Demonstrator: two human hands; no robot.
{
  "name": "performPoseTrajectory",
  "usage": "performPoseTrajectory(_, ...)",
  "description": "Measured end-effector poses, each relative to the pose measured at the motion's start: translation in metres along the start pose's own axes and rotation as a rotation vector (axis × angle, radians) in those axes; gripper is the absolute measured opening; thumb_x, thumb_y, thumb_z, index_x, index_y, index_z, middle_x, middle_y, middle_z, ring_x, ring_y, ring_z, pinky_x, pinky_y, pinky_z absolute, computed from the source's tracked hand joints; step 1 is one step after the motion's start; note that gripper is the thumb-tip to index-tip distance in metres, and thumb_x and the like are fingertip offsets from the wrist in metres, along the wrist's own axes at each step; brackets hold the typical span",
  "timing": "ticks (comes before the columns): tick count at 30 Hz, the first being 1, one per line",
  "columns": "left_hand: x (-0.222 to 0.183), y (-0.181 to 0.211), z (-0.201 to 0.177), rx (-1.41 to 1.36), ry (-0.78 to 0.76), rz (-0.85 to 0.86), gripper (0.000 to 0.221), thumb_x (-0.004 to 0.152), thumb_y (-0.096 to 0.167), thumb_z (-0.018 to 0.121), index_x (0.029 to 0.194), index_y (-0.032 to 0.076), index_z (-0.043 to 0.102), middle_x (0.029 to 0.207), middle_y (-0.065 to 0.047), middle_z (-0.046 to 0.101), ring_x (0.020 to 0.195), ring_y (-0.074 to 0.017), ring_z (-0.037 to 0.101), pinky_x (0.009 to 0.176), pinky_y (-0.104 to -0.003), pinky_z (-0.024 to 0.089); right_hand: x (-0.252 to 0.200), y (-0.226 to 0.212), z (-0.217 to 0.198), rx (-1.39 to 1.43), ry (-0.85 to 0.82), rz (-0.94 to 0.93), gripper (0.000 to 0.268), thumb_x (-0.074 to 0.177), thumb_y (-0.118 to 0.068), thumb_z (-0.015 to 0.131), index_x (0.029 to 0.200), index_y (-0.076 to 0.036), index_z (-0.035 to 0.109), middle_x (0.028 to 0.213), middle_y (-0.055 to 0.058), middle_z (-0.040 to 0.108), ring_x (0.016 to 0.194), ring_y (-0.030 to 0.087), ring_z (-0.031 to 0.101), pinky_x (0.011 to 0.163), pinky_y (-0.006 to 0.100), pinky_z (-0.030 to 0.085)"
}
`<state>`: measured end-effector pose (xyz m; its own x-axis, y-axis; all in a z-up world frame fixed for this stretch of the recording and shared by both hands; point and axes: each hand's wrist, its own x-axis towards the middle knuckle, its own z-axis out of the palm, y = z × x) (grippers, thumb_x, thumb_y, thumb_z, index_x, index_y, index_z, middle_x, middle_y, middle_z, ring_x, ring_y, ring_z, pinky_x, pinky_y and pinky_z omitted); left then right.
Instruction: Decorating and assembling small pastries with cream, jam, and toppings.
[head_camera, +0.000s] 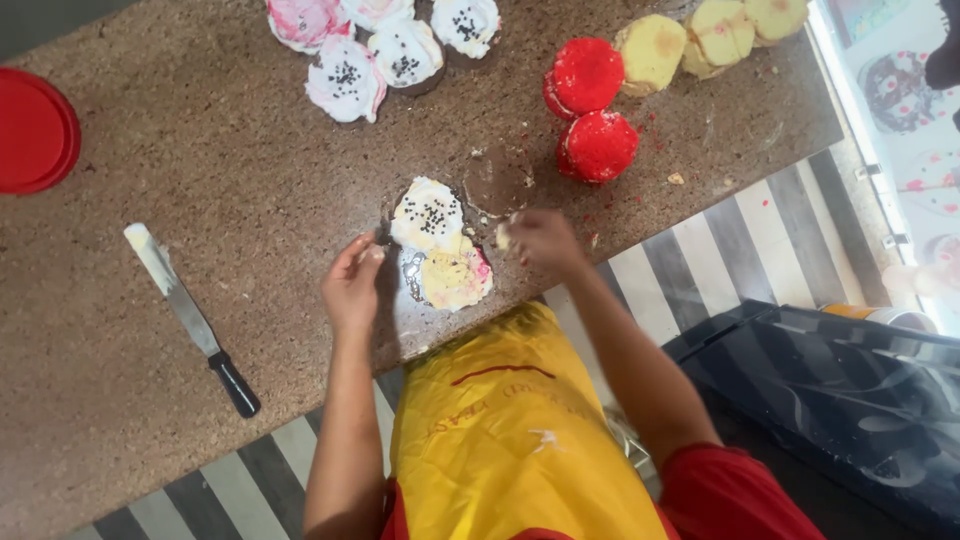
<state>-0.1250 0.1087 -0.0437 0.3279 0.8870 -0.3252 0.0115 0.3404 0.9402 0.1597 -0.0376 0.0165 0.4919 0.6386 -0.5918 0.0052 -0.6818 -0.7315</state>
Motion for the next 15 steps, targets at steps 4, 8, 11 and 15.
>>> performPoseTrajectory(4,0.006,-0.035,-0.040,-0.027,0.093,-0.008,0.028,0.096,0.002,0.070,0.124,-0.002,0.069,0.125,-0.010,0.073,0.112,-0.0136,0.068,0.101,-0.028,0.054,-0.080,-0.096,-0.025,0.229,-0.017,-0.200,0.010,0.096,-0.010,0.068,0.101,-0.002,0.071,0.084,0.009,0.074,0.064,0.014,0.066,0.057,0.029,0.056)
performPoseTrajectory(8,0.014,0.007,-0.012,0.137,0.121,-0.198,0.032,0.093,0.008,0.073,0.124,0.002,0.070,0.122,-0.009,0.073,0.109,-0.0137,0.068,0.100,-0.029,0.053,-0.104,-0.078,0.033,0.127,0.551,-1.013,0.010,0.099,-0.010,0.069,0.106,-0.003,0.065,0.105,0.009,0.067,0.095,0.018,0.068,0.083,0.030,0.060)
performPoseTrajectory(11,0.049,-0.049,0.001,0.262,-0.056,-0.219,0.046,0.089,0.016,0.077,0.130,0.000,0.063,0.120,-0.009,0.073,0.107,-0.0124,0.069,0.096,-0.026,0.051,-0.043,0.014,0.071,-0.108,0.153,-0.223,0.022,0.091,-0.012,0.074,0.107,0.001,0.072,0.104,0.014,0.073,0.089,0.025,0.071,0.080,0.035,0.058)
performPoseTrajectory(15,0.062,-0.059,0.024,0.137,-0.072,-0.292,0.045,0.090,0.018,0.077,0.127,0.000,0.060,0.109,-0.006,0.077,0.097,-0.0101,0.069,0.086,-0.023,0.052,0.022,0.040,0.054,1.202,0.320,0.244,0.012,0.094,0.004,0.051,0.101,0.011,0.058,0.102,0.018,0.066,0.092,0.025,0.071,0.089,0.037,0.063)
